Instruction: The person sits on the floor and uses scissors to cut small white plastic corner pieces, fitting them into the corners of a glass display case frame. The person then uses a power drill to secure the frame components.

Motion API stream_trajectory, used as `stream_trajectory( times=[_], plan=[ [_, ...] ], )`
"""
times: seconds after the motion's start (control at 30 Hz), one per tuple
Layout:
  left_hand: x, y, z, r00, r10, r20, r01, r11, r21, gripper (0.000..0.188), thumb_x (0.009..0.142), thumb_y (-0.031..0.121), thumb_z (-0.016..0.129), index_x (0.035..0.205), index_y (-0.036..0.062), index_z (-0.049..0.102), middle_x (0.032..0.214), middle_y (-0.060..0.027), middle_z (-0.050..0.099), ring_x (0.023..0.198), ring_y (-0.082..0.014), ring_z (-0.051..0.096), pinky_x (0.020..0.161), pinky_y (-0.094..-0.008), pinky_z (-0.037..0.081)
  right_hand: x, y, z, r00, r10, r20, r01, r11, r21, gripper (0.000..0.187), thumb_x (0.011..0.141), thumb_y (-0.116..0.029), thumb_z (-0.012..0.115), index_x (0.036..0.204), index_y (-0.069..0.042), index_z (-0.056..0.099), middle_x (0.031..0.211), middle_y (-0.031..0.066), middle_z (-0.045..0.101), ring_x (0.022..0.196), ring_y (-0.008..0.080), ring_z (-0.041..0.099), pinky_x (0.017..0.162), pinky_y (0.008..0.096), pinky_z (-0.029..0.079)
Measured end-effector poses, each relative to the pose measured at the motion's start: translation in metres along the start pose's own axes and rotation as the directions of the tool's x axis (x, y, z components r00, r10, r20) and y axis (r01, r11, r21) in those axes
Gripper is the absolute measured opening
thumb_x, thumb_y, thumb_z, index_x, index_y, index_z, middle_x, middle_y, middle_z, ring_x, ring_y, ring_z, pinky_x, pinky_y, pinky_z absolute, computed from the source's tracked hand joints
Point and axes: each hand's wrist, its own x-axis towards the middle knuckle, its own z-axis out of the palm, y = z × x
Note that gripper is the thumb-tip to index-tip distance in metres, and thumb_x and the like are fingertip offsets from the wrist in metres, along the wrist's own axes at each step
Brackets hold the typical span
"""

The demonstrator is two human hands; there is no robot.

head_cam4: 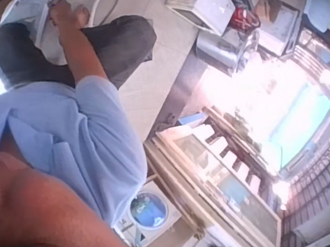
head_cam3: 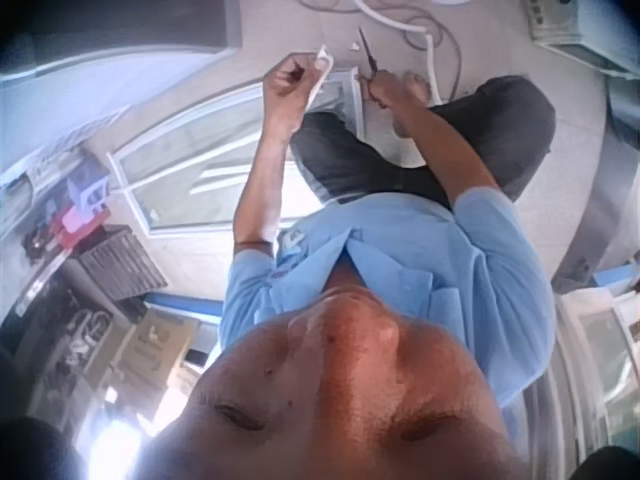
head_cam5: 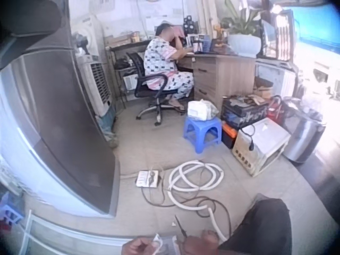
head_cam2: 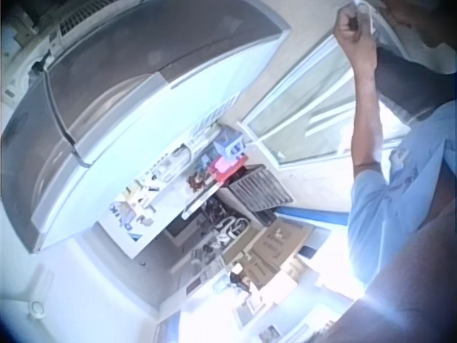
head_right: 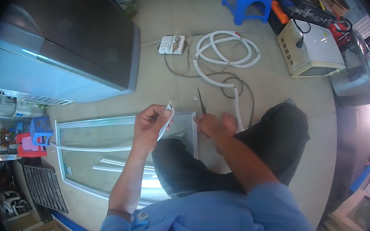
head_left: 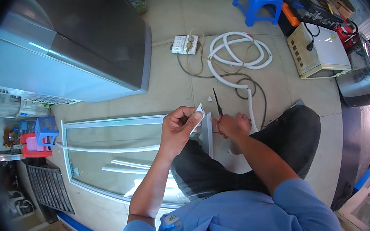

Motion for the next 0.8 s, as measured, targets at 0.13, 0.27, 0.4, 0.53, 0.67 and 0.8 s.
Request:
stream_trajectory(
  times=[0.13,0.27,0.4,0.53,0.67,0.8],
  plan=[
    [-0.011,0.006,-0.008,1.0,0.004,0.016,-0.004,1.0,0.029,0.016,0.096,0.014,0.069,0.102,-0.0002,0.067,0.087,-0.0021,0.069,0.079,-0.008,0.063,0.071,-0.0222,0.05,0.061,0.023,0.014,0.995,-0.087,-0.058,0.072,0.972,-0.224,0.038,0.093,-0.037,0.057,0.086,-0.002,0.069,0.093,0.018,0.07,0.089,0.0319,0.07,0.083,0.0437,0.056],
    [-0.019,0.008,-0.016,1.0,0.022,0.011,-0.022,1.0,0.013,0.016,0.095,0.017,0.069,0.104,0.0031,0.067,0.094,-0.0063,0.069,0.079,-0.0134,0.066,0.07,-0.0266,0.052,0.102,0.044,0.025,0.954,-0.109,-0.279,-0.007,0.923,-0.384,0.03,0.09,-0.026,0.061,0.099,0.002,0.066,0.105,0.0204,0.071,0.097,0.0331,0.071,0.083,0.0412,0.057],
    [-0.02,0.011,-0.017,1.0,-0.023,-0.011,0.023,0.999,0.033,0.016,0.096,0.017,0.069,0.103,0.0027,0.066,0.092,-0.0055,0.068,0.074,-0.0114,0.064,0.067,-0.0256,0.051,0.14,0.055,0.011,0.896,-0.046,-0.441,-0.024,0.988,-0.153,0.031,0.087,-0.023,0.063,0.105,0.001,0.064,0.106,0.02,0.071,0.101,0.0331,0.07,0.085,0.0409,0.057],
    [-0.016,0.017,-0.009,0.998,-0.024,-0.051,0.029,0.994,0.102,0.017,0.095,0.017,0.07,0.102,0.0022,0.066,0.088,-0.0037,0.068,0.071,-0.0086,0.06,0.064,-0.0239,0.049,0.162,0.07,0.002,0.931,-0.117,-0.347,0.035,0.972,-0.234,0.028,0.087,-0.023,0.064,0.104,-0.001,0.064,0.098,0.0196,0.072,0.094,0.0325,0.072,0.082,0.0402,0.057],
    [-0.018,0.023,-0.002,0.993,0.027,-0.113,-0.012,0.991,0.133,0.02,0.094,0.017,0.071,0.105,0.002,0.064,0.086,-0.003,0.068,0.07,-0.0078,0.059,0.062,-0.0231,0.048,0.152,0.065,0.01,0.882,-0.362,-0.302,0.221,0.883,-0.414,0.028,0.089,-0.025,0.067,0.102,-0.001,0.064,0.084,0.0163,0.071,0.08,0.0278,0.072,0.069,0.0373,0.058],
    [-0.019,0.029,-0.002,0.992,0.091,-0.092,-0.091,0.996,0.012,0.02,0.095,0.014,0.068,0.11,0.0023,0.062,0.089,-0.0046,0.068,0.072,-0.0095,0.061,0.063,-0.0241,0.048,0.1,0.01,-0.008,0.971,-0.194,-0.143,0.227,0.936,0.27,0.032,0.092,-0.028,0.064,0.111,-0.003,0.063,0.088,0.0141,0.066,0.076,0.0233,0.067,0.066,0.0349,0.054]
  ],
)
